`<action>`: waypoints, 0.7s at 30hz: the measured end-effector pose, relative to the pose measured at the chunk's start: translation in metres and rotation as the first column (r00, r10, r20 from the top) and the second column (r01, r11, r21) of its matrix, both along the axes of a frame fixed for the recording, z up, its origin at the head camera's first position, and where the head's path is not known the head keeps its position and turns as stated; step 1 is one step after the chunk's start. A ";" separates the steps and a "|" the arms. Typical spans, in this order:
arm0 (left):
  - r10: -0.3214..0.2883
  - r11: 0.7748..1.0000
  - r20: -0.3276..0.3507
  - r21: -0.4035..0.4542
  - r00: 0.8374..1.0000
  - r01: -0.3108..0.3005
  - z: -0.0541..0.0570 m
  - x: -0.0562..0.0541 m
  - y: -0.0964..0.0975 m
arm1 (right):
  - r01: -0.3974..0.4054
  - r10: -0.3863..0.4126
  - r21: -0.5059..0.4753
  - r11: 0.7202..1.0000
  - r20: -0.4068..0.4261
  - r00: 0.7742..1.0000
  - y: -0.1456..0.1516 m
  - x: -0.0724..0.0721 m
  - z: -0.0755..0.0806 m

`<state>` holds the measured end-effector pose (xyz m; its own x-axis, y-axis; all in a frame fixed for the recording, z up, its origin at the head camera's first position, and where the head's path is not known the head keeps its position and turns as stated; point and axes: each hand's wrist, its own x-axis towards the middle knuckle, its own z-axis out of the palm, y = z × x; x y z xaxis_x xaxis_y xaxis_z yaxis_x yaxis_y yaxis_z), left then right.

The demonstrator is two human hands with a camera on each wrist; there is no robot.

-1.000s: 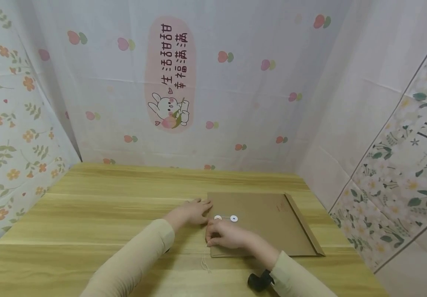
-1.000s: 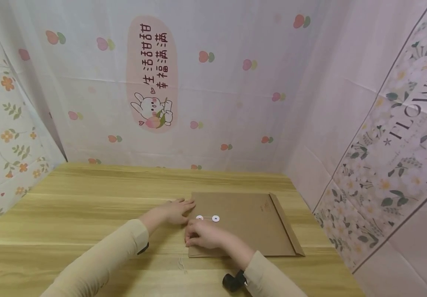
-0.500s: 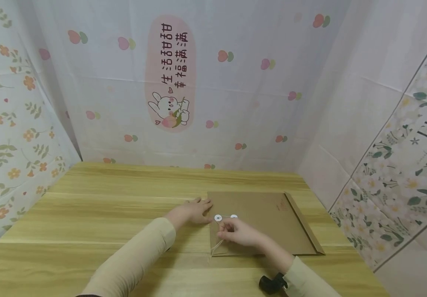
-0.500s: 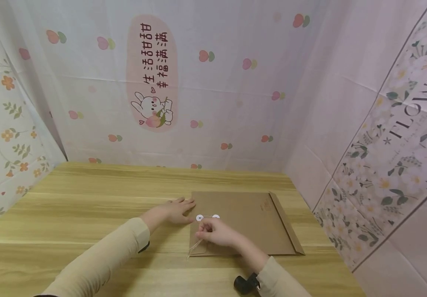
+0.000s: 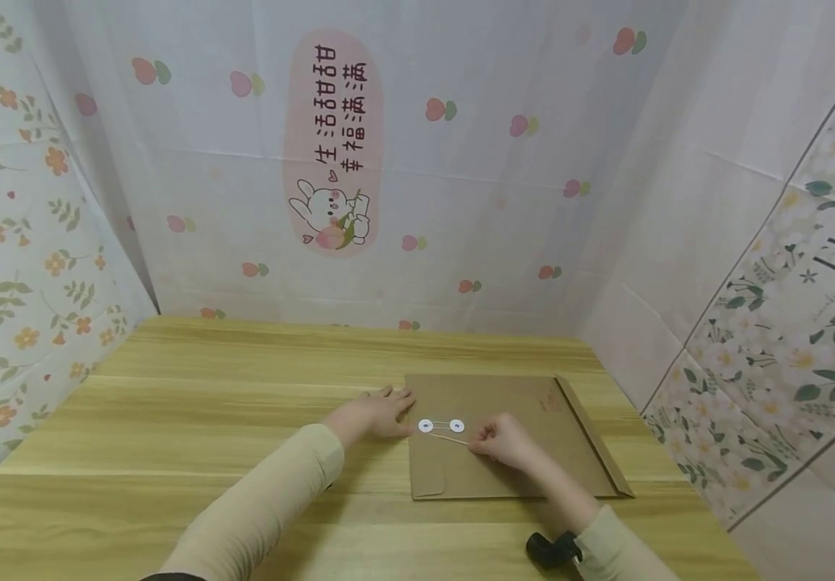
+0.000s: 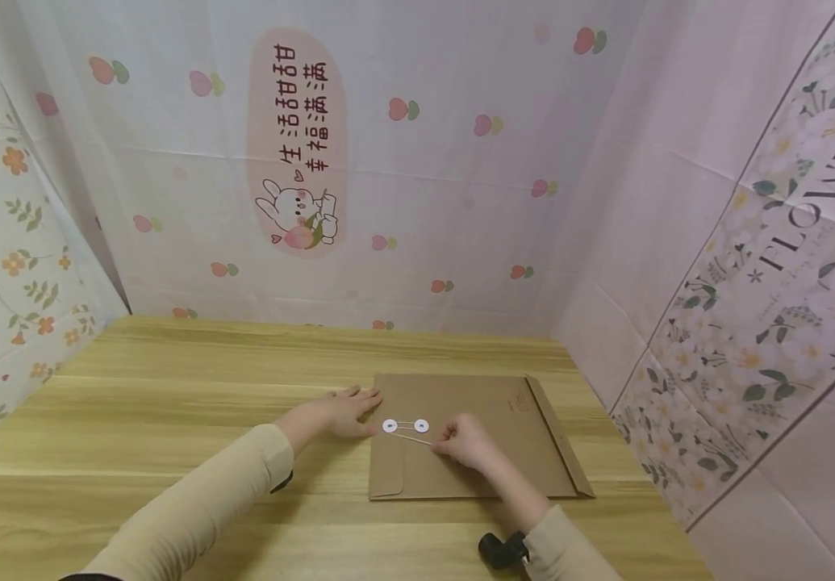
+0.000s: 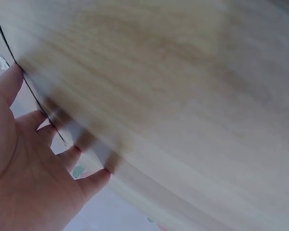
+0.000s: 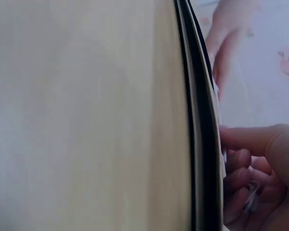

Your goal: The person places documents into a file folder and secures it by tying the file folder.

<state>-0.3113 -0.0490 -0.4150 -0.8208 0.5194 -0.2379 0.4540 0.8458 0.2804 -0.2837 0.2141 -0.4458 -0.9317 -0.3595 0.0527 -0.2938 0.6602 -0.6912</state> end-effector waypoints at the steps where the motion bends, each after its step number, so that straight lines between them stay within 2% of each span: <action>1: -0.001 1.000 0.001 0.002 1.000 0.001 0.000 0.000 0.000 | -0.006 0.006 0.013 1.000 0.005 1.000 0.003 -0.001 0.001; 7: -0.004 1.000 0.007 0.006 1.000 0.004 0.002 0.000 0.001 | -0.043 0.037 0.088 0.995 0.062 0.997 0.016 -0.008 0.009; 14: -0.013 1.000 0.035 0.011 0.999 0.013 0.002 0.000 0.001 | -0.059 0.043 0.150 0.987 0.113 0.993 0.017 -0.016 0.014; 21: -0.007 1.000 0.037 -0.015 0.999 0.008 -0.001 0.002 0.003 | -0.065 0.053 0.199 0.978 0.066 0.996 0.017 -0.020 0.016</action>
<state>-0.3094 -0.0459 -0.4162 -0.8075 0.5216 -0.2756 0.4497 0.8466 0.2846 -0.3036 0.2312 -0.4296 -0.9076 -0.4118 -0.0812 -0.2990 0.7700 -0.5636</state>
